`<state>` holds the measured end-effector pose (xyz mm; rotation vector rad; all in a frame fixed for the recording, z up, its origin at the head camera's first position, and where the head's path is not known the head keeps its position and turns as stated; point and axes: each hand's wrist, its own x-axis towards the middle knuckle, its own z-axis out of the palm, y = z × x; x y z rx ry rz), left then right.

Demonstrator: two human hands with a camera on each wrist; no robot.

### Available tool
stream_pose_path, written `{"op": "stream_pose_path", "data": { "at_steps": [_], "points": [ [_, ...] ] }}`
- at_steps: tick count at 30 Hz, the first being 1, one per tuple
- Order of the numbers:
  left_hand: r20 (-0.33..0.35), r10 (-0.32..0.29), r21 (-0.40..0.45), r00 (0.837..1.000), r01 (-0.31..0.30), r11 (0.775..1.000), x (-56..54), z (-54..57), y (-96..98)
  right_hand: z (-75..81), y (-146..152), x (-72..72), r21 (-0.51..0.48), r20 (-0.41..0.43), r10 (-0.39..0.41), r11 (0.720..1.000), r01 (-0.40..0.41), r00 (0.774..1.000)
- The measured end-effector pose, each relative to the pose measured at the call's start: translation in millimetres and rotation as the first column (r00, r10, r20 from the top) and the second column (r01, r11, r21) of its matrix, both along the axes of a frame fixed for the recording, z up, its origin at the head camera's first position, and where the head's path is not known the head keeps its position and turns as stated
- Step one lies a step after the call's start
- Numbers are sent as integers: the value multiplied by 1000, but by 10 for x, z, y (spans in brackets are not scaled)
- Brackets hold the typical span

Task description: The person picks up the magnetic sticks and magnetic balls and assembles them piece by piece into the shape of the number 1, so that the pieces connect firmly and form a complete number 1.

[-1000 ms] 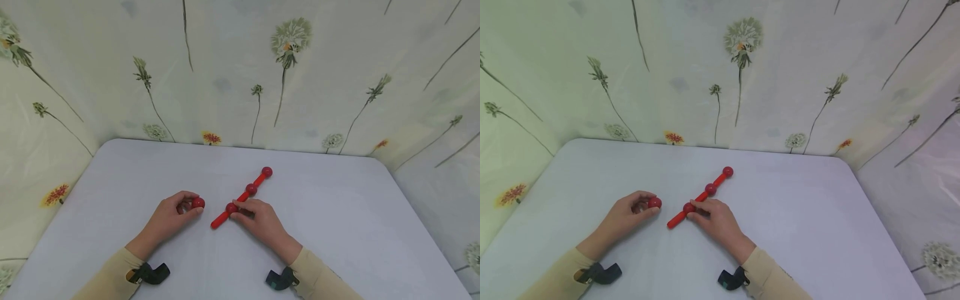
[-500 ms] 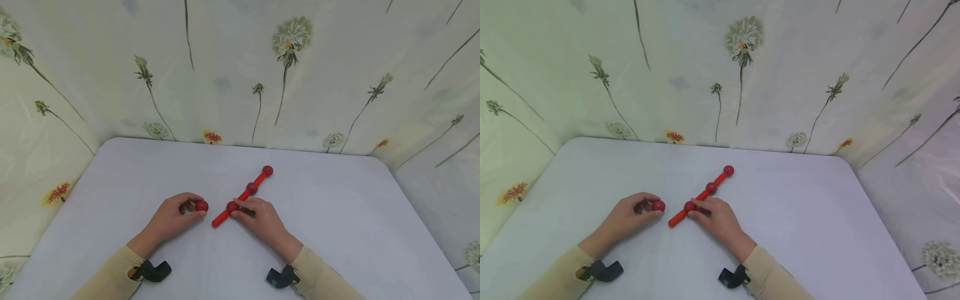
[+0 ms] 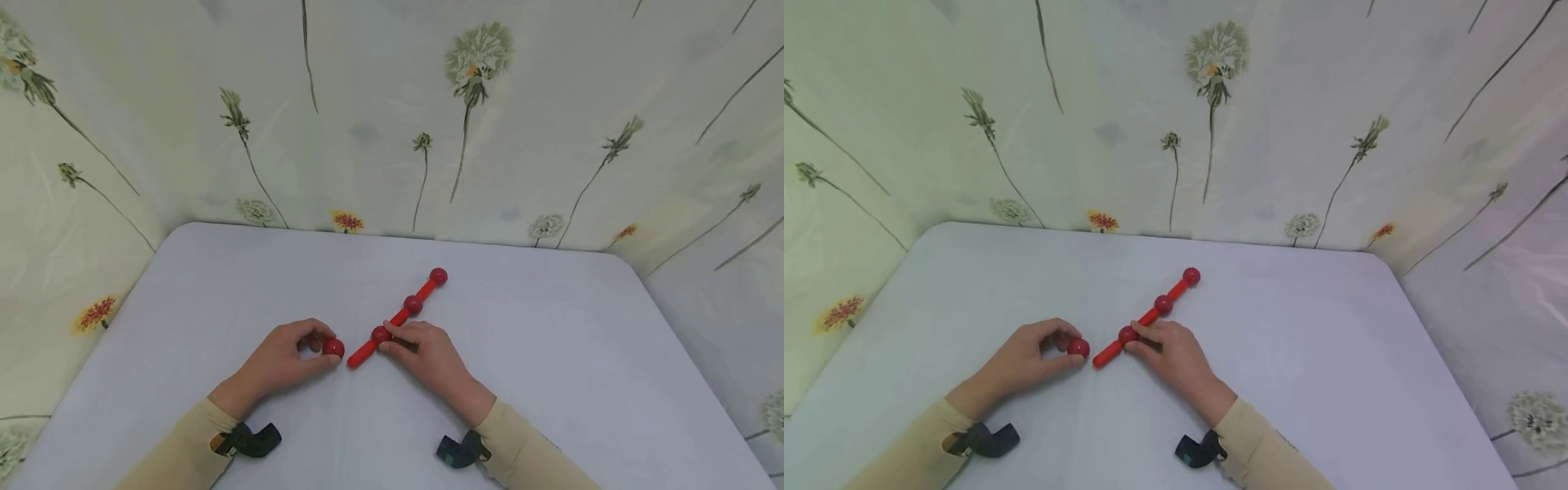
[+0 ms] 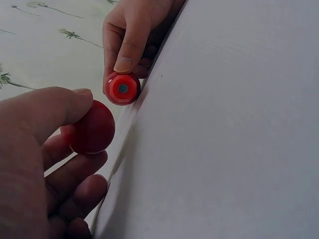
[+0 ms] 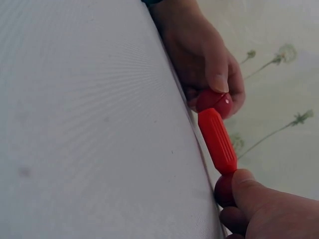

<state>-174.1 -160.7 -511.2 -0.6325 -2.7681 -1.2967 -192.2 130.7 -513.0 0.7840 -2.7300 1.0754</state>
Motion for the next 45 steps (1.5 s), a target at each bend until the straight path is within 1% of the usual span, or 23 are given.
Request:
{"op": "stream_pose_path", "data": {
  "at_steps": [6, 13, 19, 23, 28, 33, 39, 45],
  "points": [
    [-1, -37, -22, 999, 37, 999, 1, 11, -3, -7, 5, -13, -9, -11, 7, 1000, -7, 1000],
    [-17, -92, -48, 996, 91, 995, 4, 16, -23, -17, 9, -14, -7, 2, 0, 1000, 0, 1000],
    [-42, -173, -57, 984, 170, 984, 0, 13, -40, -12, 21, -8, -11, -24, 4, 1000, -5, 1000],
    [-60, -203, -57, 977, 200, 978, -8, -1, -50, -11, 18, -12, -15, -23, 10, 1000, -10, 1000],
    [-62, -221, -48, 973, 218, 975, -8, -14, -58, -15, 8, -17, -18, -26, 16, 1000, -17, 1000],
    [-66, -228, -55, 971, 225, 973, -3, -7, -51, -21, 8, -20, -11, -7, 7, 1000, -7, 1000],
    [-75, -222, -78, 972, 216, 973, 8, 4, -29, -21, 11, -20, -6, -3, 2, 1000, -2, 1000],
    [-75, -222, -104, 972, 213, 971, 23, -21, -13, -21, 6, -24, -10, -16, 6, 1000, -7, 1000]
  ]
}}
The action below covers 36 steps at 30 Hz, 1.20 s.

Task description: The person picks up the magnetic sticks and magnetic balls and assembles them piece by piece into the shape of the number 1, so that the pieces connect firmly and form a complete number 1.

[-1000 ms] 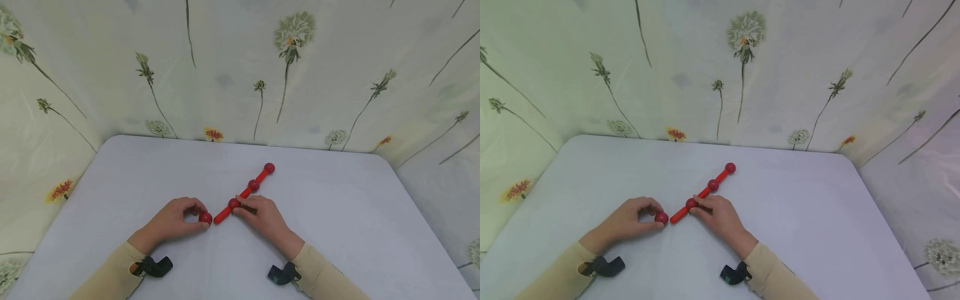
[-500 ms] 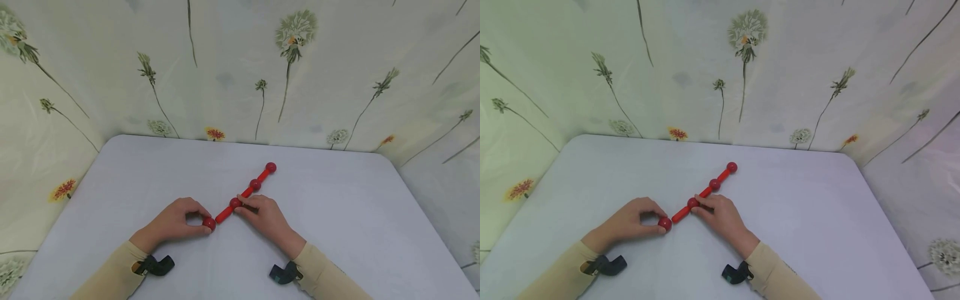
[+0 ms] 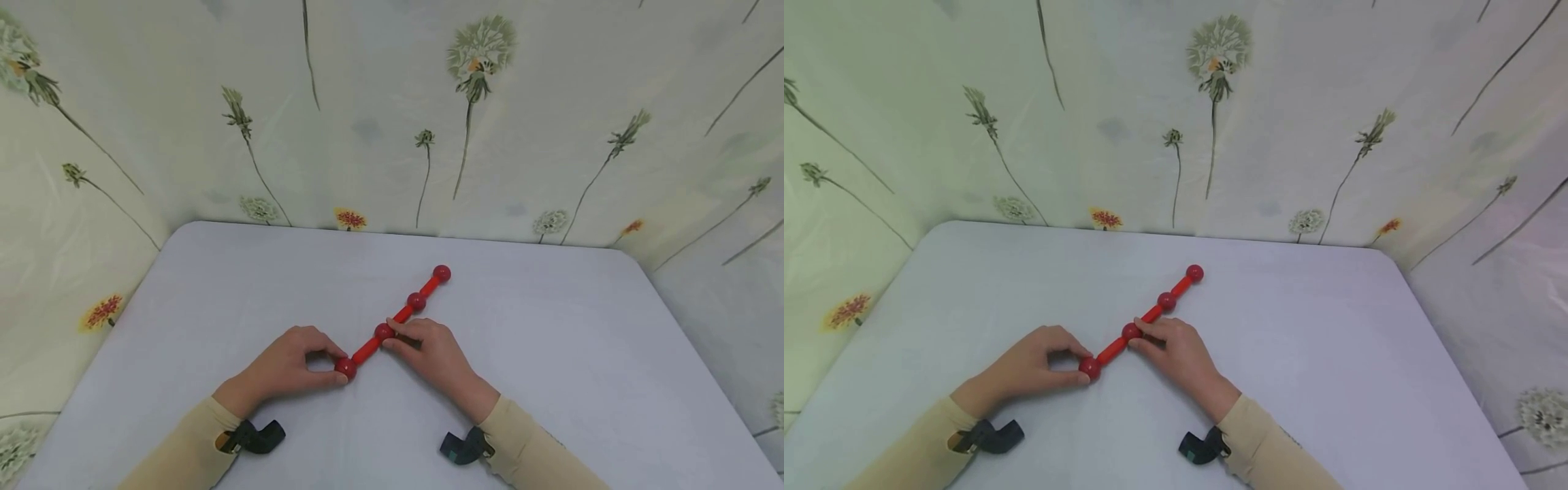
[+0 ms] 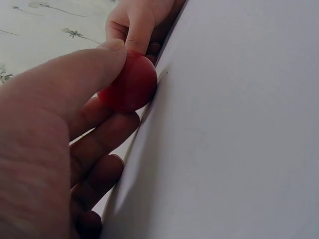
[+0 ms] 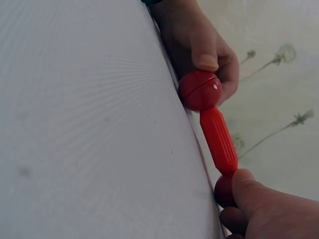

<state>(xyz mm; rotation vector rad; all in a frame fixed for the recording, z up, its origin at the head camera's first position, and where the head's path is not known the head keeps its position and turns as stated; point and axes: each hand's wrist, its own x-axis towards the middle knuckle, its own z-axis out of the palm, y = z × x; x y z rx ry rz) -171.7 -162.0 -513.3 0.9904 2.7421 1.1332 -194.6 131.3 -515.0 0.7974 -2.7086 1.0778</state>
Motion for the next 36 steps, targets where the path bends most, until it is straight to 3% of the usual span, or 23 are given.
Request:
{"op": "stream_pose_path", "data": {
  "at_steps": [10, 17, 22, 26, 30, 36],
  "points": [
    [-36, -20, -5, 999, 20, 1000, -13, 61, -11, 54, -19, -1, 9, 15, -21, 1000, 21, 1000],
    [-15, -17, 6, 1000, 17, 1000, -29, 21, 32, 59, 84, -58, -84, 45, -75, 993, 78, 996],
    [7, -28, 30, 1000, 28, 999, 95, -27, 136, 56, 275, -122, -151, 67, -157, 975, 165, 985],
    [-6, -22, 51, 1000, 23, 998, 212, -4, 217, 47, 376, -183, -118, 14, -217, 969, 217, 976],
    [4, 4, 45, 1000, -4, 999, 346, -8, 248, 31, 367, -205, -52, 8, -211, 976, 211, 977],
    [2, 28, 72, 1000, -28, 997, 563, -28, 285, 42, 284, -192, -25, 68, -179, 983, 181, 982]
  ]
}}
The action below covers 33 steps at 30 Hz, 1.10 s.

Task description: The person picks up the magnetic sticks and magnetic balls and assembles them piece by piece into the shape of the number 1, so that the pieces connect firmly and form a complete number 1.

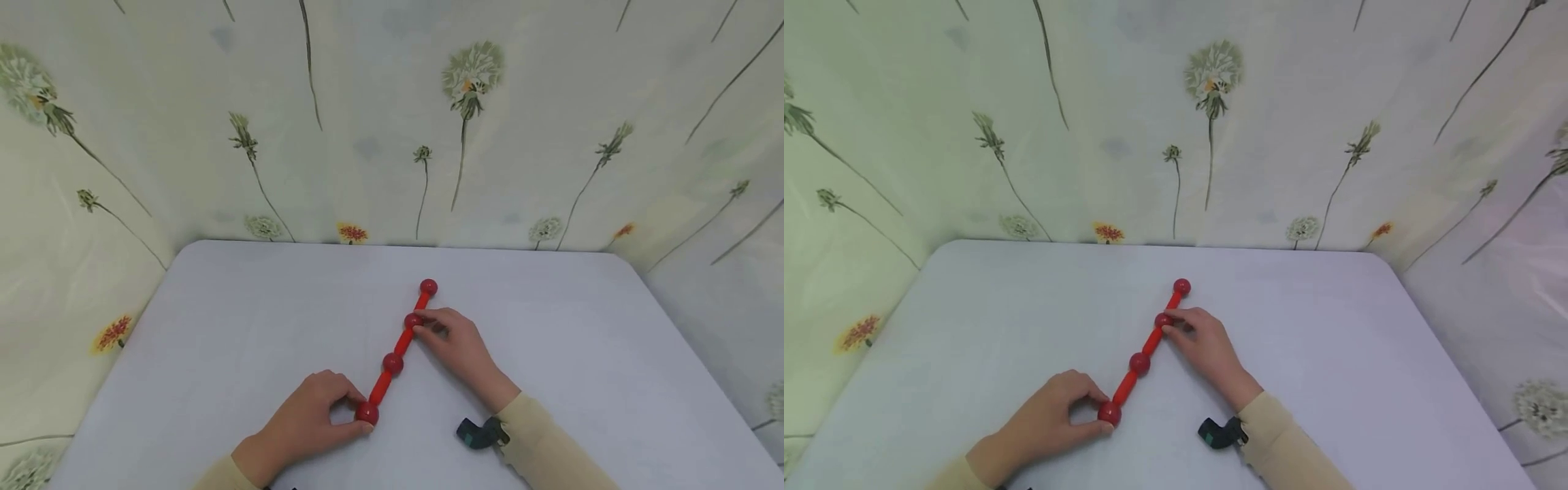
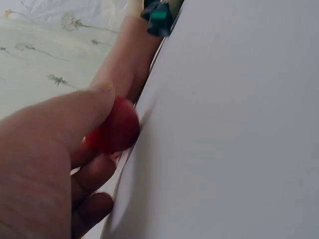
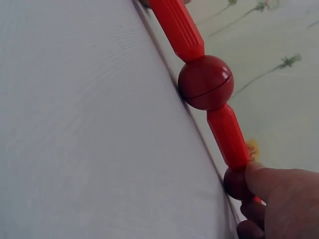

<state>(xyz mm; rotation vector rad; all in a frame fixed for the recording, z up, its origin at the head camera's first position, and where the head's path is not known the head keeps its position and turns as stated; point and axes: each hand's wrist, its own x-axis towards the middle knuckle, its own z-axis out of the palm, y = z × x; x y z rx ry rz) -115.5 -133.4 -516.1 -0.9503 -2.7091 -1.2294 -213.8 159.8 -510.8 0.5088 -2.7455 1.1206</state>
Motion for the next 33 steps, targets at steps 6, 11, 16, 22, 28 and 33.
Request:
{"op": "stream_pose_path", "data": {
  "at_steps": [6, 11, 16, 22, 28, 33],
  "points": [
    [-26, 53, -1, 998, -53, 999, 196, 19, 66, 4, -90, -36, -7, 24, 77, 997, -77, 997],
    [-42, 58, -11, 997, -59, 998, 294, 32, 103, 12, -192, -75, 6, 27, 143, 990, -143, 989],
    [-54, 71, -25, 996, -72, 997, 324, 31, 118, 15, -295, -131, 10, 14, 190, 982, -191, 982],
    [-59, 78, -31, 995, -80, 996, 323, 24, 118, 11, -377, -155, 2, 10, 204, 979, -204, 979],
    [-48, 83, -26, 995, -84, 996, 320, 15, 133, -15, -423, -171, -10, 5, 205, 979, -205, 979],
    [-42, 88, -17, 995, -89, 996, 314, 0, 148, -18, -460, -179, -11, 8, 184, 983, -184, 983]
  ]
}}
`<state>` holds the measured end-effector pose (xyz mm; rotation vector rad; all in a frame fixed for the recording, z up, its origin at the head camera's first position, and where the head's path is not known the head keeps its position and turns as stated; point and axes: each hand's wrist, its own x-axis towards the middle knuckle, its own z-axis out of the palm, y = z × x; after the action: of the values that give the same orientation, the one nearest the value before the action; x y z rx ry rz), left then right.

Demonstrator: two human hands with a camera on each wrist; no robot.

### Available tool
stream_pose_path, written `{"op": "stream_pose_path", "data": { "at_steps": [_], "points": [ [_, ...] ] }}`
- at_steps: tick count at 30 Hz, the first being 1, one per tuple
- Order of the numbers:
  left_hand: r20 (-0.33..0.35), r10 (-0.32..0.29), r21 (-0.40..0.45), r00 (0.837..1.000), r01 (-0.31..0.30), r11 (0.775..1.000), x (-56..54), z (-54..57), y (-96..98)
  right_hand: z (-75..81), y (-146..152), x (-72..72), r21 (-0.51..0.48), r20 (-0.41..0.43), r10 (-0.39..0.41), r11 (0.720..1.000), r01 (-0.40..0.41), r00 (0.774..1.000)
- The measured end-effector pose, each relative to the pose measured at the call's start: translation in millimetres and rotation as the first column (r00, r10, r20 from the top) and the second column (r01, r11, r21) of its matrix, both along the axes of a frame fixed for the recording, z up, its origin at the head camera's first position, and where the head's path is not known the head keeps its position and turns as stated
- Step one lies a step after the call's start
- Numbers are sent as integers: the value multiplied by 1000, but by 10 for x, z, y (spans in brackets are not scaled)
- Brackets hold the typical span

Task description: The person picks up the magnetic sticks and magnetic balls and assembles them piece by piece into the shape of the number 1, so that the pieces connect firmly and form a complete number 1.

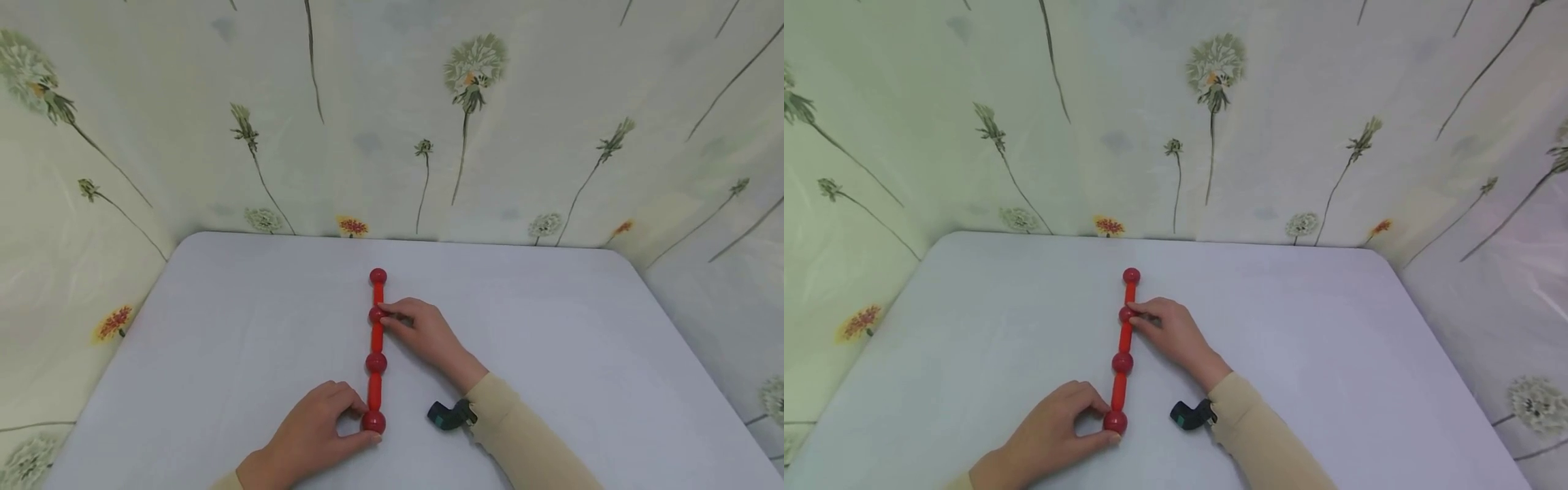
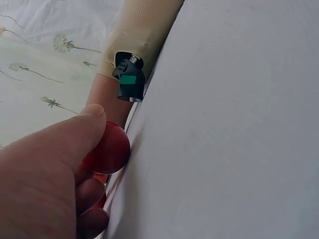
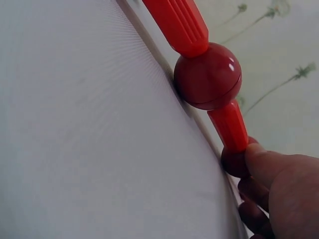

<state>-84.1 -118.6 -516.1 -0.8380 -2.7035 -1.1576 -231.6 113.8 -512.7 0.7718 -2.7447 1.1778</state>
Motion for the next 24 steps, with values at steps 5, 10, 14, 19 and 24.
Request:
{"op": "stream_pose_path", "data": {
  "at_steps": [5, 10, 14, 19, 24],
  "points": [
    [3, 10, 17, 1000, -10, 1000, -3, -11, -5, 12, -44, 3, -8, 13, -9, 1000, 9, 1000],
    [30, 3, 20, 1000, -3, 1000, -2, -13, -2, 2, -27, 29, 0, 5, -23, 1000, 23, 1000],
    [45, -6, 23, 999, 5, 1000, 2, -15, 12, -31, 11, 44, 6, -16, -20, 1000, 20, 1000],
    [74, -11, 16, 997, 10, 1000, 27, -15, 9, -70, 19, 74, 17, -28, -22, 1000, 22, 999],
    [106, -6, -4, 994, 6, 1000, 59, 4, -21, -75, 2, 108, 23, -24, -20, 1000, 21, 1000]
  ]
}}
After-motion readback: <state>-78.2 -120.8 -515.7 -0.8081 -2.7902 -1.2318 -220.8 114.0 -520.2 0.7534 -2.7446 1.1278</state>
